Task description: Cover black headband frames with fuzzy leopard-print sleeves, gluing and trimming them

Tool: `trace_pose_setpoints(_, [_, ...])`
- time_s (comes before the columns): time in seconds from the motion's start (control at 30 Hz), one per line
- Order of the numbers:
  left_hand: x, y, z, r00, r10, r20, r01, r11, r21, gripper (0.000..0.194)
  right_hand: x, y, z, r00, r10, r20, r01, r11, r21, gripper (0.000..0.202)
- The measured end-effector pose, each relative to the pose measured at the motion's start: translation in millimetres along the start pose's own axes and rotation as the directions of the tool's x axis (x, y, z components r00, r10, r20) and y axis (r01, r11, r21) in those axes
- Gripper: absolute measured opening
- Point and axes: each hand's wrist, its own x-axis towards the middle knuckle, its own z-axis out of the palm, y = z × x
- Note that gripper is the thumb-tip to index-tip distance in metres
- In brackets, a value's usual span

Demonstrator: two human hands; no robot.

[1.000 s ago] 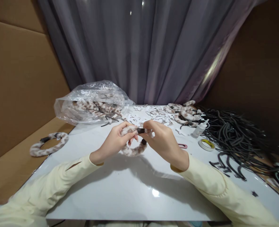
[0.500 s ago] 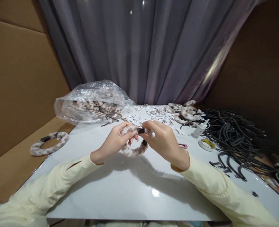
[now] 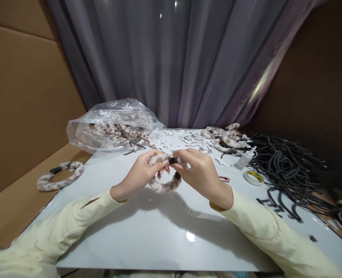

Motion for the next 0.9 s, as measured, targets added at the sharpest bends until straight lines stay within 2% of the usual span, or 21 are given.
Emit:
trace_pose_setpoints(0.37, [-0.2, 0.5, -0.7, 1.0, -0.01, 0.003, 0.01, 1.0, -0.012, 0.016, -1.0, -2.4, -2.4, 0.999, -0.029, -0.03, 0.029, 1.0, 0.012, 0.009])
trace_pose_setpoints(0.7, [2.8, 1.4, -3.2, 0.999, -0.042, 0.034, 0.045, 0.993, -0.112, 0.011, -0.3, -2.7, -1.5, 0.998, -0.057, -0.015, 0.058, 0.998, 0.033, 0.013])
trace_pose_setpoints(0.8, [4.4, 1.0, -3.2, 0.994, -0.097, 0.053, 0.106, 0.976, -0.192, 0.012, 0.2, -2.3, 0.4, 0.999, -0.045, -0.03, 0.044, 0.999, -0.027, 0.01])
trace_pose_setpoints(0.9, [7.9, -1.0, -3.1, 0.978, -0.189, 0.087, 0.208, 0.902, -0.378, 0.014, 1.1, -2.8, 2.6, 0.99, -0.104, -0.1, 0.092, 0.989, -0.117, 0.006])
